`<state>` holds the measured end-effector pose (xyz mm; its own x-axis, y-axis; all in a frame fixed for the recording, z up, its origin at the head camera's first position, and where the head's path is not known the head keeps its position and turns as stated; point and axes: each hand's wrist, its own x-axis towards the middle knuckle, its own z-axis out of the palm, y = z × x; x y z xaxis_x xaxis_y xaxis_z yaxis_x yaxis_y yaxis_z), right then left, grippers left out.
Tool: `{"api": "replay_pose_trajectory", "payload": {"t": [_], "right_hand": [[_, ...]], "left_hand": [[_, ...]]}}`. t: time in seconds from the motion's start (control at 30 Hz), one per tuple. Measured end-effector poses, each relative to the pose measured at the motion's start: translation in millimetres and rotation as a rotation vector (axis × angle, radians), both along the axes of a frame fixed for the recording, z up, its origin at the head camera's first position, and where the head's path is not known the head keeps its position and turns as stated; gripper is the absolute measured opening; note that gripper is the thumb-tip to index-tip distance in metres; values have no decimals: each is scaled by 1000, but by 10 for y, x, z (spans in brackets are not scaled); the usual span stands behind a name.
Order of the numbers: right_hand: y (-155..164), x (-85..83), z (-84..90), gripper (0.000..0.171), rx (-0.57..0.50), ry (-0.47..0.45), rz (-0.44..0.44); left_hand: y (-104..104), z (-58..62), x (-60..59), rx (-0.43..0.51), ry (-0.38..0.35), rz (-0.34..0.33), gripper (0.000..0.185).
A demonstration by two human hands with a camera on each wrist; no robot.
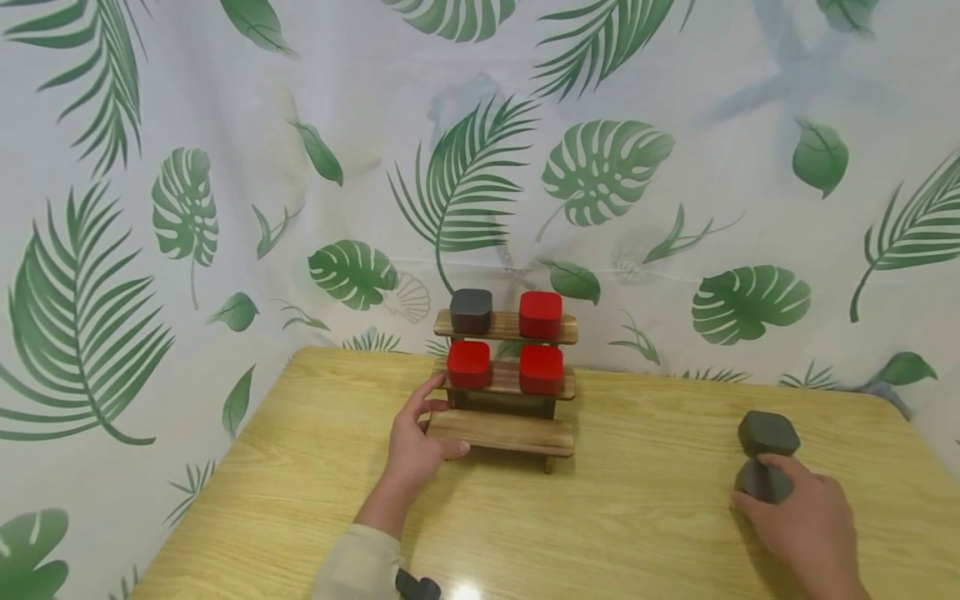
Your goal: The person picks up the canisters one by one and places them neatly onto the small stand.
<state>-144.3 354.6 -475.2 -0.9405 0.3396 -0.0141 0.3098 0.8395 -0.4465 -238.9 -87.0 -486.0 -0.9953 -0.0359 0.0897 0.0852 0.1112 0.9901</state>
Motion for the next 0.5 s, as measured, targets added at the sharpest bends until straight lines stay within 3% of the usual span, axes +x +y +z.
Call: {"api": "replay_pose_trajectory", "payload": {"t": [0.3,0.5], "right_hand": [[-64,-22,36,82,-6,20,16],[-171,-7,78,77,-10,87,44]], "left_hand": [[3,-3,-3,-6,2,3,100],[5,7,5,4,-4,0,100]]}}
